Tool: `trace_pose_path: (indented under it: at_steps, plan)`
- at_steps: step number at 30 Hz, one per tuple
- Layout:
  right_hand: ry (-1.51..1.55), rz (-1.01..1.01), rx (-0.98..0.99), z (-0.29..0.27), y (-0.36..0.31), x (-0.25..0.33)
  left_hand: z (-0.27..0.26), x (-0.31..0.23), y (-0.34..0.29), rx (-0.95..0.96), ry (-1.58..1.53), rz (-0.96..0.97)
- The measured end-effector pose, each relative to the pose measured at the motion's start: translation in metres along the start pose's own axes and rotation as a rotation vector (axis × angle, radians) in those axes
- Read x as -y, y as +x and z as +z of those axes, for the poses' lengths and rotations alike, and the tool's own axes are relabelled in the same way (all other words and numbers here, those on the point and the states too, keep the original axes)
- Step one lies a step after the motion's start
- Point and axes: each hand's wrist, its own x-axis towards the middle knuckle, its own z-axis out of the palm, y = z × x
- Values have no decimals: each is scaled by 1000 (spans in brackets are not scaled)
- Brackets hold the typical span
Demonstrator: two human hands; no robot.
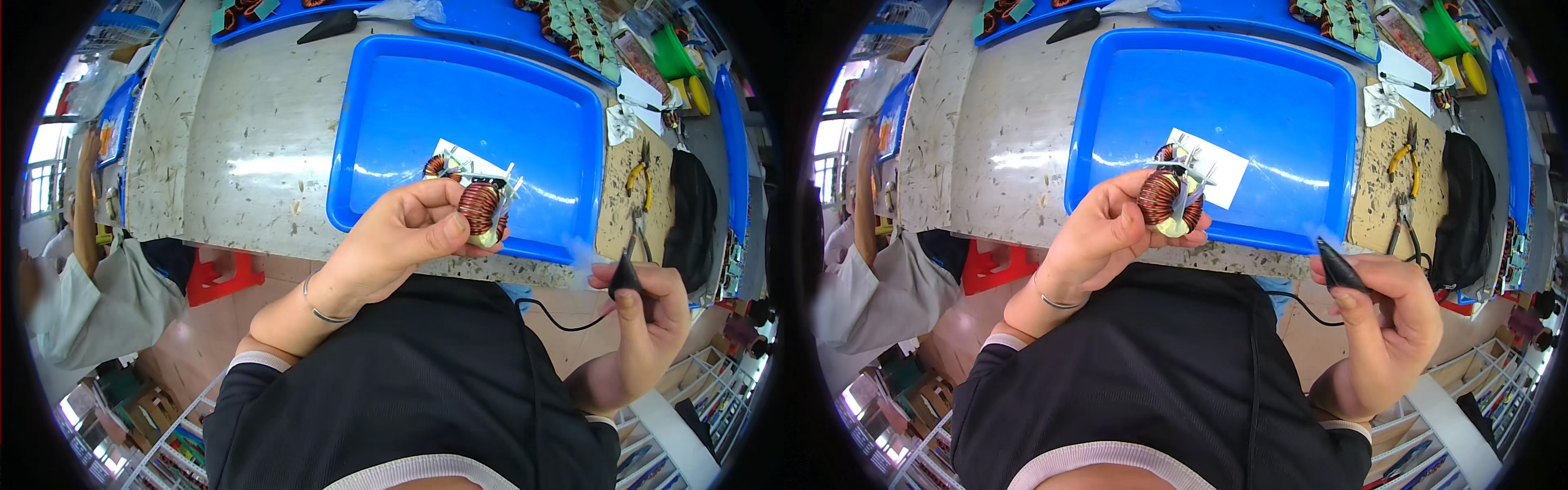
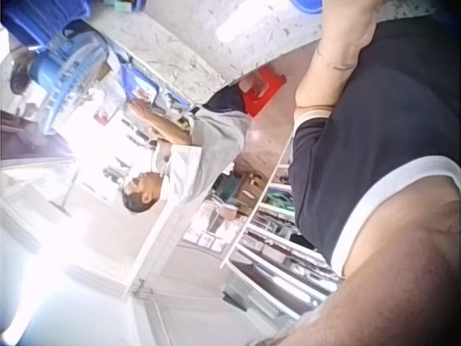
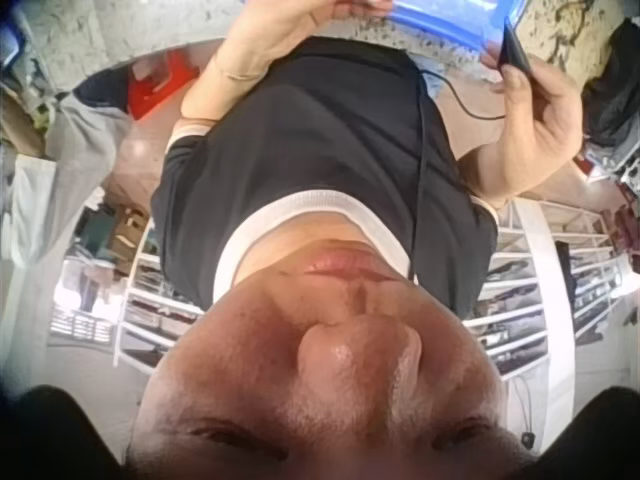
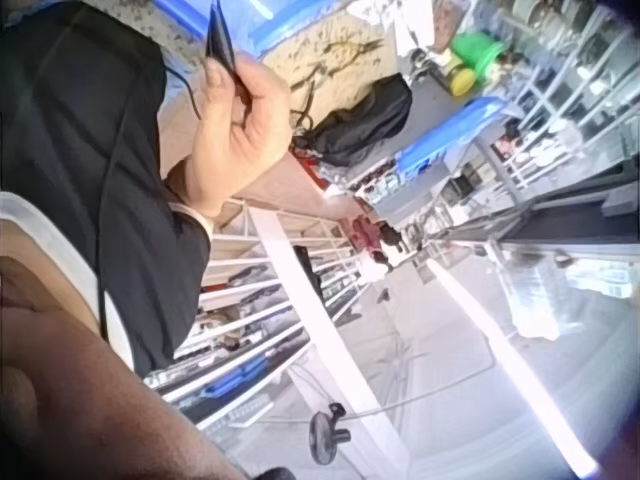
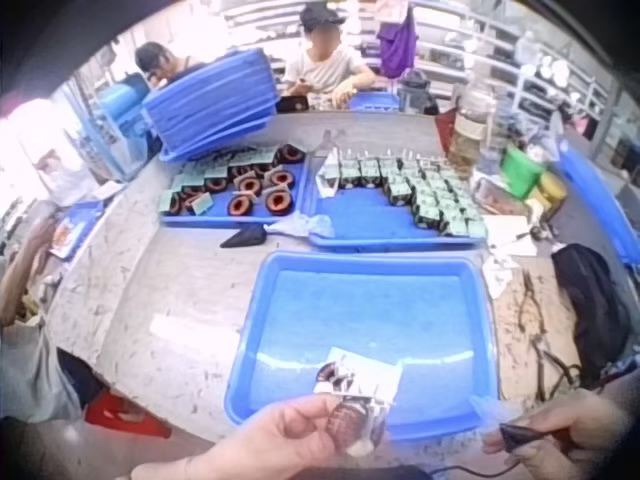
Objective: Apply adhesive and assemble small transformer components.
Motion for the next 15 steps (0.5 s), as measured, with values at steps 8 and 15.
trace_pose_path:
  at_steps: [8, 15]
  plan:
    - [163, 122, 135, 35, 2, -11, 1, 1, -5, -24, 28, 13]
    - [81, -60, 104, 47, 1, -10, 3, -2, -10, -161, 105, 152]
